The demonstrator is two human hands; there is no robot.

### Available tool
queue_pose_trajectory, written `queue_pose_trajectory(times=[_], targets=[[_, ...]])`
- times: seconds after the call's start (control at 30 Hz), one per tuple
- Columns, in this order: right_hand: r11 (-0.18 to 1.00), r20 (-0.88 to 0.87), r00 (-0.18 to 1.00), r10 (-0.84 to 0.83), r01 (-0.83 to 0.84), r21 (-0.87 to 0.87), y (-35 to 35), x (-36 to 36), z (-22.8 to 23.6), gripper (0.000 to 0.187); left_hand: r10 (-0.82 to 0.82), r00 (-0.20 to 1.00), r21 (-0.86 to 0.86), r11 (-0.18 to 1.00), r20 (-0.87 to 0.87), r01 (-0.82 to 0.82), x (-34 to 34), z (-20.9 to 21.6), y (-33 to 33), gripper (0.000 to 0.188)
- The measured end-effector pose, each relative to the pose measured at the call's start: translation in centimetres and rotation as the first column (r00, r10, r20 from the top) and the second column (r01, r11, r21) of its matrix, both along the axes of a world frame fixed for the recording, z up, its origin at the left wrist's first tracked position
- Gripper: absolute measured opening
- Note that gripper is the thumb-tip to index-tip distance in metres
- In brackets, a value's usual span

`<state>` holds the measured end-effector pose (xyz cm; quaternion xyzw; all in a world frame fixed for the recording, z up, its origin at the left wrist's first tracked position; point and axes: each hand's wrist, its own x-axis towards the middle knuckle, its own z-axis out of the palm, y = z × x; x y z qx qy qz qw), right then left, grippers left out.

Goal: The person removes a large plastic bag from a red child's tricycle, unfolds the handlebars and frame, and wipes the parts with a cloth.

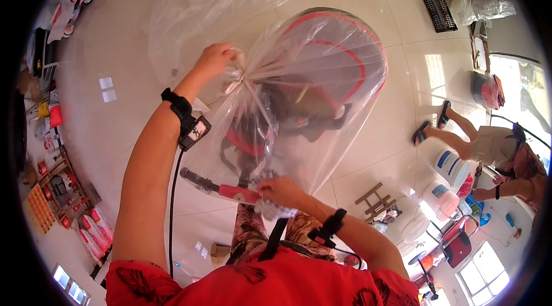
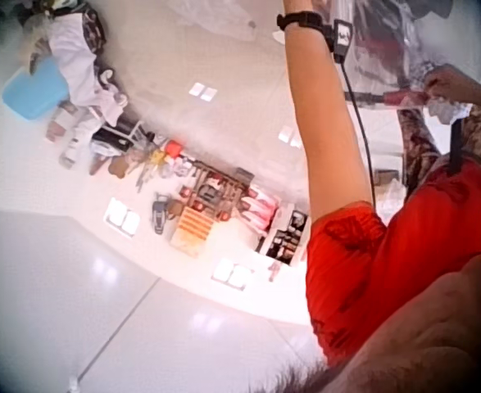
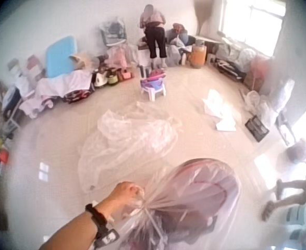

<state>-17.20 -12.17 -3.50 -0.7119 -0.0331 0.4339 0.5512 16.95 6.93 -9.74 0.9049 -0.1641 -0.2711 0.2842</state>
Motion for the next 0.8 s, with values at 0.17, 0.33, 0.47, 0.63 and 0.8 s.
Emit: queue_pose_trajectory(times=[0.17, 0.33, 0.47, 0.63, 0.8], targets=[[0.993, -0.203, 0.977, -0.064, 0.083, 0.089, -2.2, -3.6, 1.5, 0.02, 0.598, 0.53, 0.235, 0.766, -0.601, -0.599, -7.9, -8.3, 9.9, 0.024], [0.99, -0.269, 0.955, -0.124, 0.136, 0.025, -2.7, -4.5, 1.6, 0.02, 0.238, 0.954, 0.223, 0.955, -0.183, -0.195, -14.5, -6.7, 11.1, 0.022], [0.988, -0.237, 0.959, -0.155, 0.152, -0.031, -3.1, -4.8, 2.0, 0.019, 0.012, 0.968, 0.168, 0.985, -0.251, 0.032, -11.5, 7.4, 10.8, 0.02], [0.99, -0.193, 0.972, -0.136, 0.129, -0.048, -2.6, -4.9, 1.7, 0.018, -0.025, 0.801, -0.434, 0.85, -0.598, -0.298, -13.8, 24.7, 5.0, 0.038], [0.991, -0.111, 0.985, -0.134, 0.129, -0.045, -2.4, -5.5, 1.5, 0.018, 0.422, 0.835, -0.793, 0.338, -0.353, -0.507, -7.7, 27.1, 5.7, 0.027]])
